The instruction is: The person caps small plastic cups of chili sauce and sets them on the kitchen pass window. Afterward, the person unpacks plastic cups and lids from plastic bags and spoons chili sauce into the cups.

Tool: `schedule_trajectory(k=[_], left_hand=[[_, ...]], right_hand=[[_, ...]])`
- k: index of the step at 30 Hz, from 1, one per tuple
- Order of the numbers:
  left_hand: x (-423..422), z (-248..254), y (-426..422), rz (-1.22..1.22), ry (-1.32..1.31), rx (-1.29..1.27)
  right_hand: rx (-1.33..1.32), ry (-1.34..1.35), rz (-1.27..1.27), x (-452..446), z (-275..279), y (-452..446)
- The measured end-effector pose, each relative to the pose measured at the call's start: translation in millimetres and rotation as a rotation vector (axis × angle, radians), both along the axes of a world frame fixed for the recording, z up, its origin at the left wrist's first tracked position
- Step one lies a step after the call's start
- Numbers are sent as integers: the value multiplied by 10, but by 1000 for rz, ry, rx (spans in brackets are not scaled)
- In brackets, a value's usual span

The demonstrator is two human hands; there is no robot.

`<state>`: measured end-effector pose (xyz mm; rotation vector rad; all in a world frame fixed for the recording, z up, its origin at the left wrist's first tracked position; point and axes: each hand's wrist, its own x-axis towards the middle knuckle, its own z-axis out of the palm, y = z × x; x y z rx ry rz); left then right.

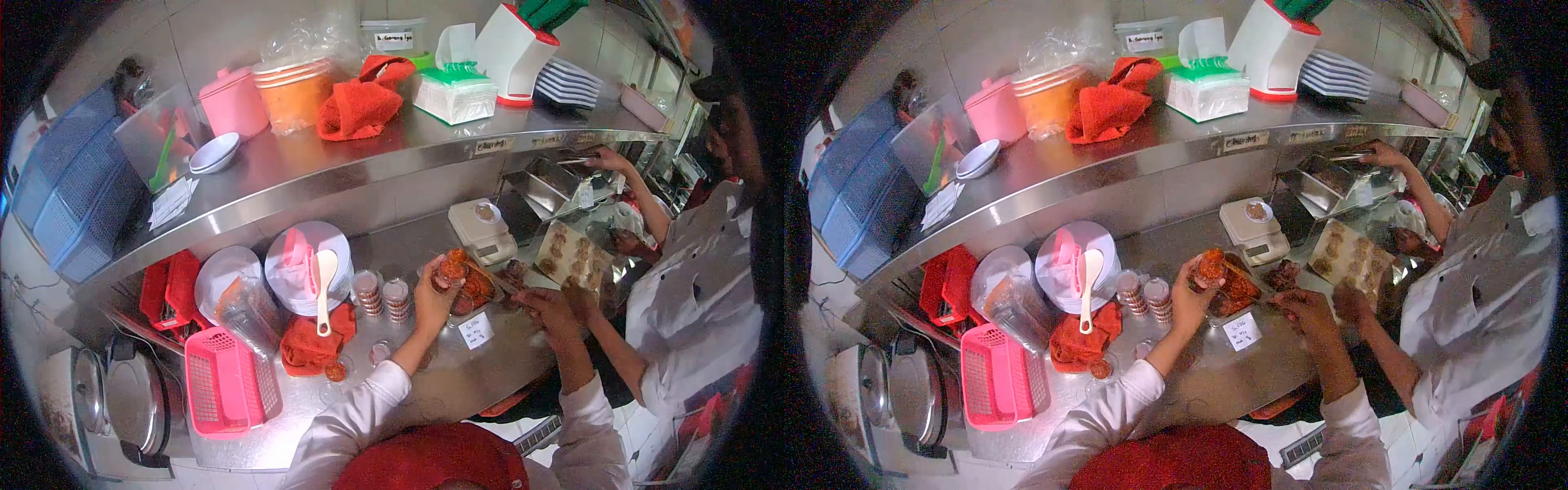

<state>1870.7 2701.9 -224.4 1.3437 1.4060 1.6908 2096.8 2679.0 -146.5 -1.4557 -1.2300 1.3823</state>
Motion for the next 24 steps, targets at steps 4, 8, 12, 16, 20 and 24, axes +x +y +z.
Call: schedule_trajectory(k=[4,8,12,16,20,24], left_hand=[[-7,17,-18,-10,-8,-6],[7,28,-33,-11,-21,-31],[6,41,-18,6,2,-34],[15,10,-3,36,31,-7],[8,48,-29,24,30,7],[-7,9,-19,15,25,7]], right_hand=[[-77,15,51,23,71,-14],[-72,33,37,-12,101,-20],[-81,51,20,-37,110,-33],[-62,58,23,-38,100,-21],[-55,49,33,-59,188,-59],[-74,155,61,-33,159,-25]])
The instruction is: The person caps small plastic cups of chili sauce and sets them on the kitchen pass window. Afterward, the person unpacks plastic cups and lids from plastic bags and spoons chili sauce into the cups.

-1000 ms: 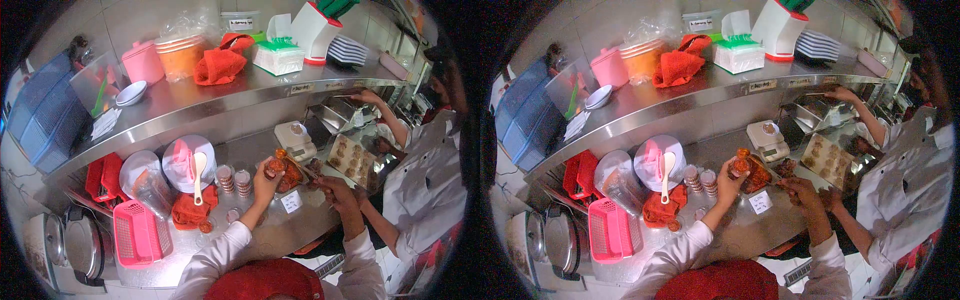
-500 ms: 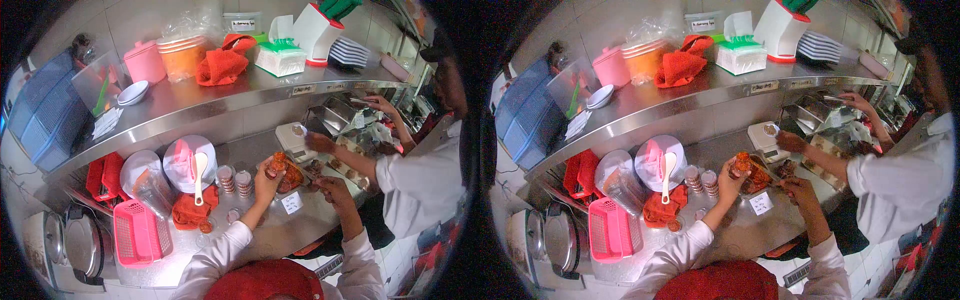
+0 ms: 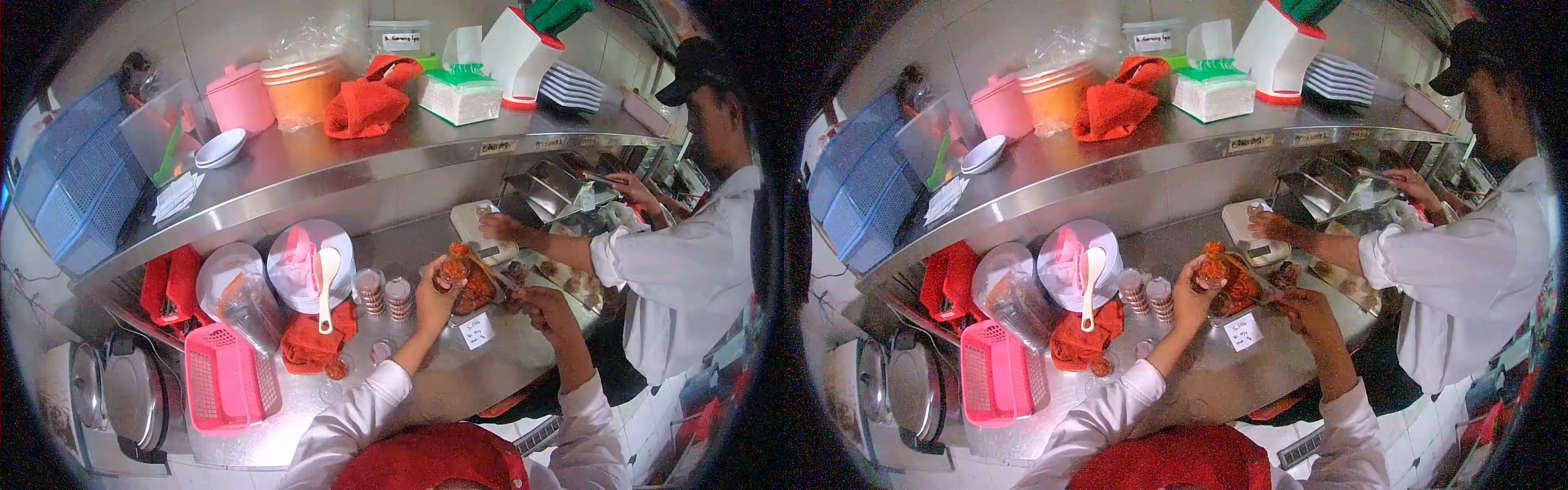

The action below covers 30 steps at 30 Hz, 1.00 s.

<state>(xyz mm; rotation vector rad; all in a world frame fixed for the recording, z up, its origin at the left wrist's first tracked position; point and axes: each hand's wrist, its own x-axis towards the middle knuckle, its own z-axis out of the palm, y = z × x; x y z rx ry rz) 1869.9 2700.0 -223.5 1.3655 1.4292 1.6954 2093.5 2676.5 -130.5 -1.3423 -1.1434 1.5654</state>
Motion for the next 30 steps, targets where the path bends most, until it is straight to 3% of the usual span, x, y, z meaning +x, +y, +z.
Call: schedule_trajectory(k=[5,7,10,12,13,15,16,19,24,26,27,28,30], left_hand=[[-24,-58,-16,9,3,23],[-46,-45,-70,-30,-122,58],[-182,80,-407,-27,-114,36],[-328,-13,-738,30,-59,-43],[-403,54,-993,62,-51,-23],[-614,-48,-1469,161,-9,-29],[-732,-138,-1723,224,25,-54],[-1036,-299,-2449,438,113,-223],[-1347,-804,-3114,765,35,-334],[-1471,-1087,-3197,829,37,-222],[-1476,-1119,-3186,791,-204,-264],[-1571,-1353,-3186,753,-174,-160],[-1694,-1448,-3142,729,-91,-209]], right_hand=[[-40,81,24,134,-39,90],[-40,131,48,114,-51,108],[9,-18,-77,44,-173,109],[86,-317,-64,66,-492,230],[71,-317,-51,91,-726,303],[915,-719,-22,83,-1165,394],[903,-705,2,-19,-1134,340],[731,-1292,26,-374,-694,98],[847,-1304,83,-356,-995,205],[910,-1382,120,-378,-1033,232],[740,-1218,143,-457,-882,140],[747,-1210,155,-453,-919,147],[918,-1249,93,-421,-992,176]])
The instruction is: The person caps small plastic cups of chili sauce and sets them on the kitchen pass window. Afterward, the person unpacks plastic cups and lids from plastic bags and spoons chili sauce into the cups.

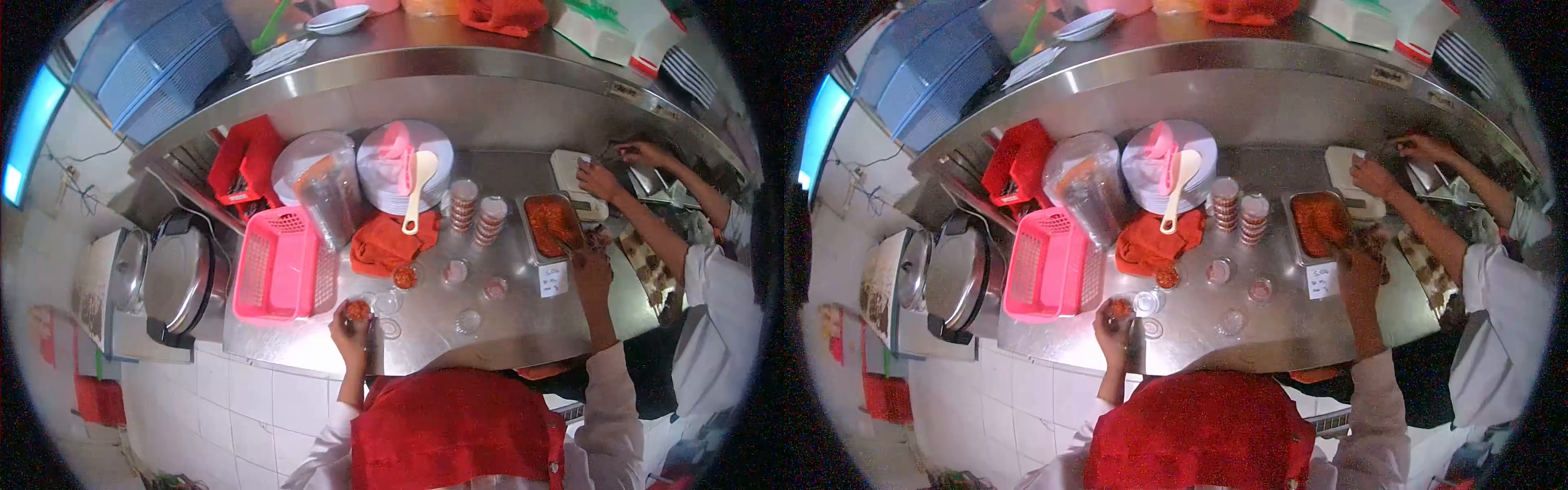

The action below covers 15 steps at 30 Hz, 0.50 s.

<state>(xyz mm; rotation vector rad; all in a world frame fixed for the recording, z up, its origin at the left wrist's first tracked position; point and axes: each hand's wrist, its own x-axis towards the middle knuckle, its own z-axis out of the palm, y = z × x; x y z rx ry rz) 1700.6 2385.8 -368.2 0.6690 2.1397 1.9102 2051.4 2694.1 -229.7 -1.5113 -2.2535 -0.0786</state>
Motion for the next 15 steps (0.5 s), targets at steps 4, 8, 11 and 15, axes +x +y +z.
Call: schedule_trajectory(k=[4,8,11,15], left_hand=[[-190,146,68,5,358,-338],[-415,1,-45,4,585,-509],[-561,-72,-322,-188,618,-558],[-302,719,-714,-494,658,-922]], right_hand=[[-183,126,-28,41,-32,12],[-237,120,-49,66,-145,73],[-188,182,-27,162,-507,239],[-199,413,-52,100,-600,177]])
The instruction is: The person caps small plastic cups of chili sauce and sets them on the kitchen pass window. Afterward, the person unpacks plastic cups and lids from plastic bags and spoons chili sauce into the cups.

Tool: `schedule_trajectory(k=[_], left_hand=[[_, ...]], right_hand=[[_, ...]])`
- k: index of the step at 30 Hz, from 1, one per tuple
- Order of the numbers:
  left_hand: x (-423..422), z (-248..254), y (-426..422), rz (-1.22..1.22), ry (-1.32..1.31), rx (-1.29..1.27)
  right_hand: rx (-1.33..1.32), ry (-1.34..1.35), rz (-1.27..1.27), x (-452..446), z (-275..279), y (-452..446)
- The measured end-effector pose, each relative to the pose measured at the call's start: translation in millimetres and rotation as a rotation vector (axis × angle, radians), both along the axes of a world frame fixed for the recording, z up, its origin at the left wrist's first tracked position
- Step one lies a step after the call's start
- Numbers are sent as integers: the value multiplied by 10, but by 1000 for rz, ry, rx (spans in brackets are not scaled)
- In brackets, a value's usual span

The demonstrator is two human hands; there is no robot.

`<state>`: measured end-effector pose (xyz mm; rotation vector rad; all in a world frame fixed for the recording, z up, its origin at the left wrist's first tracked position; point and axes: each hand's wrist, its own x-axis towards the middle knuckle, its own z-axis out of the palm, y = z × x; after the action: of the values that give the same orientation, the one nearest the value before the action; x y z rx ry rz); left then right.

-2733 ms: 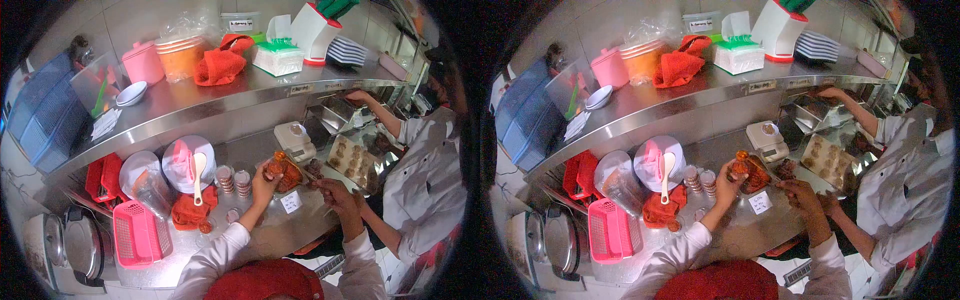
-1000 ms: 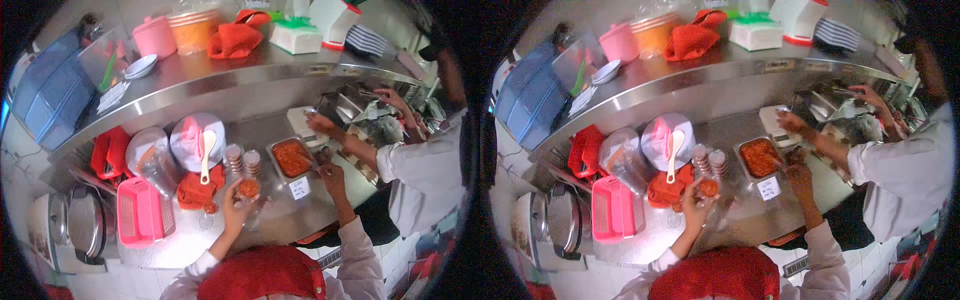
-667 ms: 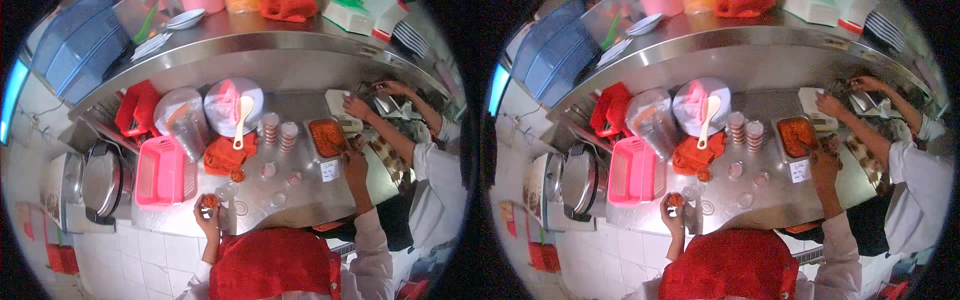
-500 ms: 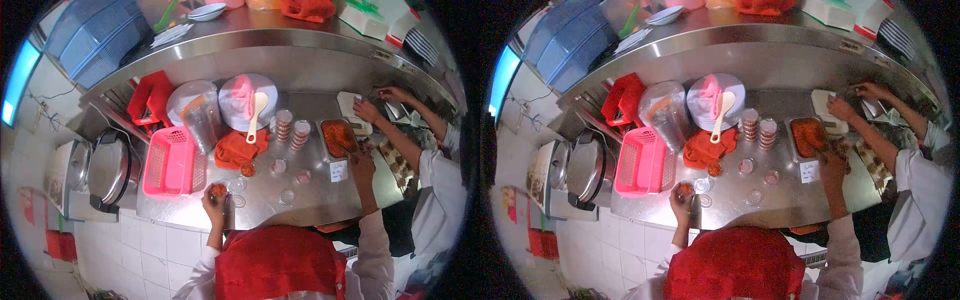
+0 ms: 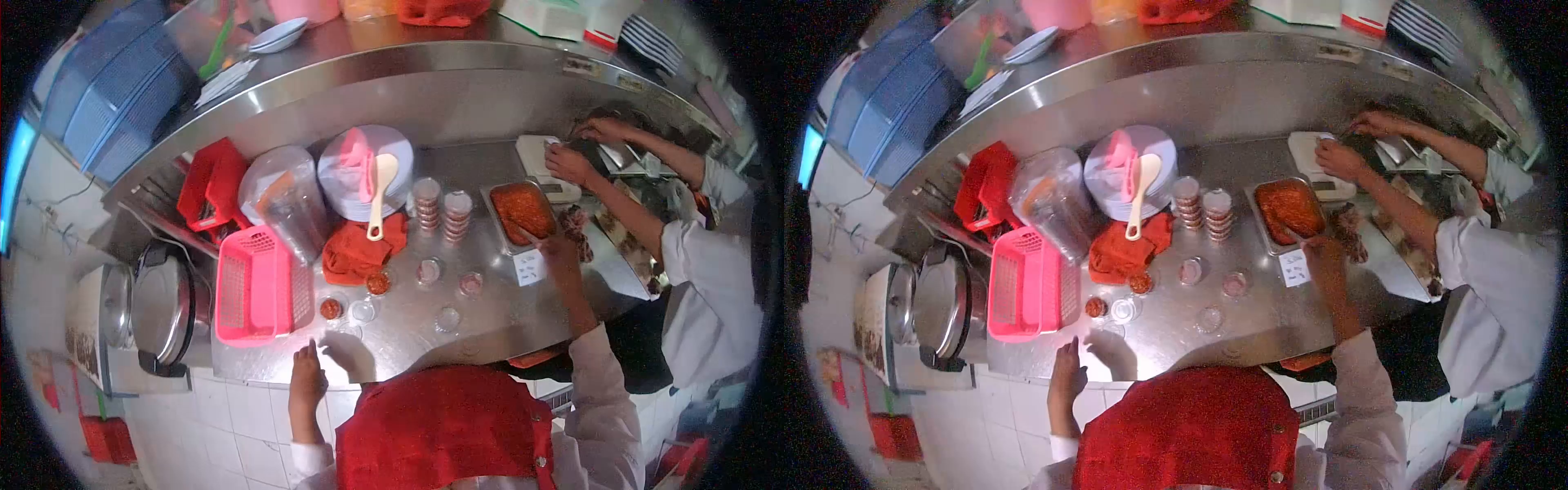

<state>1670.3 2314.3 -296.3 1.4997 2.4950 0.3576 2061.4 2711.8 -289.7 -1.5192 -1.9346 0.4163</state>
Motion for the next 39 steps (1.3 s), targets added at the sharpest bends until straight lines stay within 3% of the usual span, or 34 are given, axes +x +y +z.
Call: schedule_trajectory(k=[1,4,5,6,8,9,11,12,14,15,16,19,20,21,23,25,27,28,36,38,39], left_hand=[[126,300,85,3,18,-170],[685,702,762,-73,-405,220],[861,815,999,-276,-434,220],[963,581,1183,-518,-381,176],[1229,211,1629,-821,-322,266],[1331,105,1729,-834,-316,272],[1438,37,1902,-955,277,20],[1432,77,1976,-962,289,31],[1422,153,2103,-932,137,-396],[1339,193,2106,-942,148,-390],[1169,248,2058,-971,-50,-267],[879,759,2044,-857,-817,105],[849,931,2026,-591,-1060,58],[806,918,2052,-598,-1059,57],[730,778,2126,-100,-1591,225],[752,495,2194,-88,-1674,284],[836,376,2229,10,-1837,187],[917,312,2297,-55,-1910,209],[1537,479,2948,-368,-1567,402],[1645,451,3159,-359,-1096,516],[1682,393,3253,-362,-1097,521]], right_hand=[[-87,47,8,-52,124,-36],[-177,60,77,5,185,21],[-188,31,136,25,141,69],[-366,397,55,31,-23,73],[-476,532,30,79,42,39],[-597,664,18,84,92,20],[-661,696,0,62,253,-42],[-743,721,-15,69,305,-60],[-746,722,-5,116,269,-43],[-765,715,5,142,246,-52],[-765,869,18,131,261,-96],[-720,834,10,145,487,-161],[-714,838,4,140,547,-171],[-729,814,-50,131,601,-172],[-740,789,-104,158,559,-120],[-701,761,-53,225,399,-33],[-703,775,-56,251,482,-88],[-707,790,-60,259,531,-117],[-704,748,-73,387,647,-119],[-689,715,-68,376,784,-152],[-695,691,-111,342,907,-200]])
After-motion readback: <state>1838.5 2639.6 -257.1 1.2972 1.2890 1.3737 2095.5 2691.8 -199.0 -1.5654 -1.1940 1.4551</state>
